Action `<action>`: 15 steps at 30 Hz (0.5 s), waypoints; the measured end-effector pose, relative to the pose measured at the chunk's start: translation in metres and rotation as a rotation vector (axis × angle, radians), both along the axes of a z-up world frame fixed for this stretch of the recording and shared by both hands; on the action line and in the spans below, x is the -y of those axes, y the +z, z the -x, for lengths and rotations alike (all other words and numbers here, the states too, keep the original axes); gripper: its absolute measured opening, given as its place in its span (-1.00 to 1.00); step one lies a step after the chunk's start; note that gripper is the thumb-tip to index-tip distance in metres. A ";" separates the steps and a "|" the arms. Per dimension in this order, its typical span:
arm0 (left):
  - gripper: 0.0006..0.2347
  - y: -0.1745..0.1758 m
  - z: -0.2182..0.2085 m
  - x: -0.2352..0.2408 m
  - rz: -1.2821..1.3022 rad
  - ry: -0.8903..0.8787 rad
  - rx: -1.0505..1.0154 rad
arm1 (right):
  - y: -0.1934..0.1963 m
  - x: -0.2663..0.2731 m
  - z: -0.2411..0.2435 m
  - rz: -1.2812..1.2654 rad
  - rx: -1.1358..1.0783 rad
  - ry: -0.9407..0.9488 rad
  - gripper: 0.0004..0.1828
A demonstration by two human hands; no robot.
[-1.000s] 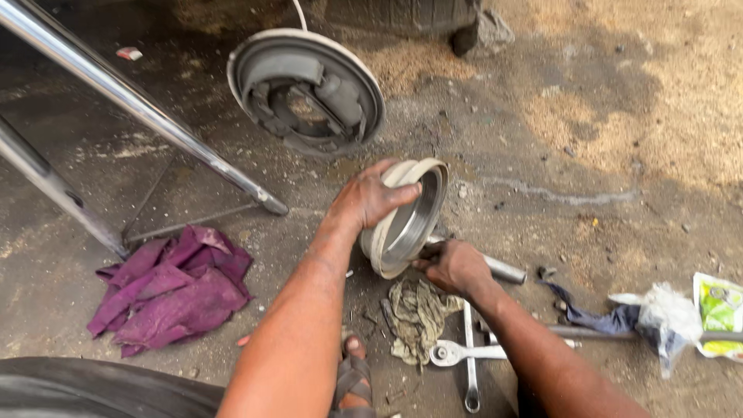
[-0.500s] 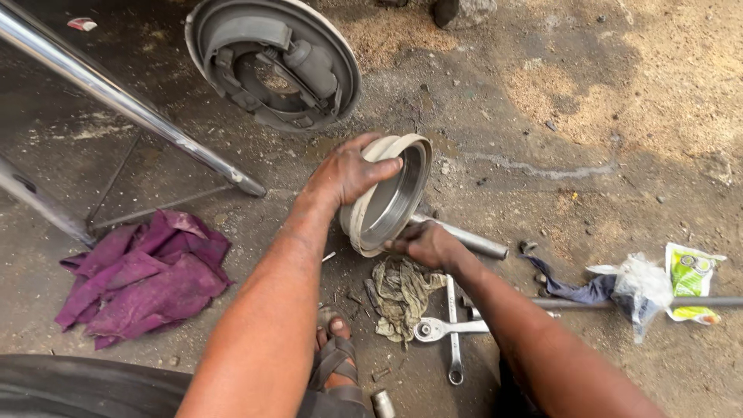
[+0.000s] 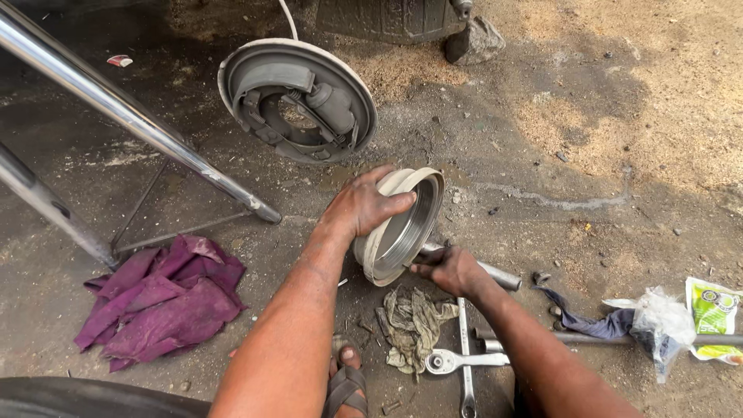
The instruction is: The person holds a brake drum and uses a metal rod to scrape its inner surface. The person repeatedly rotates the drum and scrapes different sections to remove debris or rust.
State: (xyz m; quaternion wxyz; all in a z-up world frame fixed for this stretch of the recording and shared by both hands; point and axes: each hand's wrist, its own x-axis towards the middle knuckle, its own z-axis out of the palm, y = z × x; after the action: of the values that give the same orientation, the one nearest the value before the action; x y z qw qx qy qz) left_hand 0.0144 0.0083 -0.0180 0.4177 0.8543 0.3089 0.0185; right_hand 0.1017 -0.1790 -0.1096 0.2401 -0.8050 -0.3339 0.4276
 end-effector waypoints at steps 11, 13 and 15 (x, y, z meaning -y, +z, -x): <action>-0.19 -0.002 0.002 0.006 -0.008 -0.013 -0.022 | -0.001 0.003 0.011 0.043 -0.134 -0.020 -0.60; -0.20 -0.003 -0.002 0.008 -0.051 -0.043 -0.007 | -0.014 0.006 0.005 -0.025 -0.197 -0.030 -0.62; -0.19 -0.004 0.002 0.006 -0.028 -0.022 -0.016 | -0.027 0.003 0.006 -0.009 -0.136 -0.095 -0.63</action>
State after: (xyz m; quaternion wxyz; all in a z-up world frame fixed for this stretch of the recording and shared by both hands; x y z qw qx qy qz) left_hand 0.0126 0.0018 -0.0216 0.4033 0.8634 0.3028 0.0114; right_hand 0.0957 -0.1823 -0.1365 0.2861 -0.7878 -0.2802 0.4680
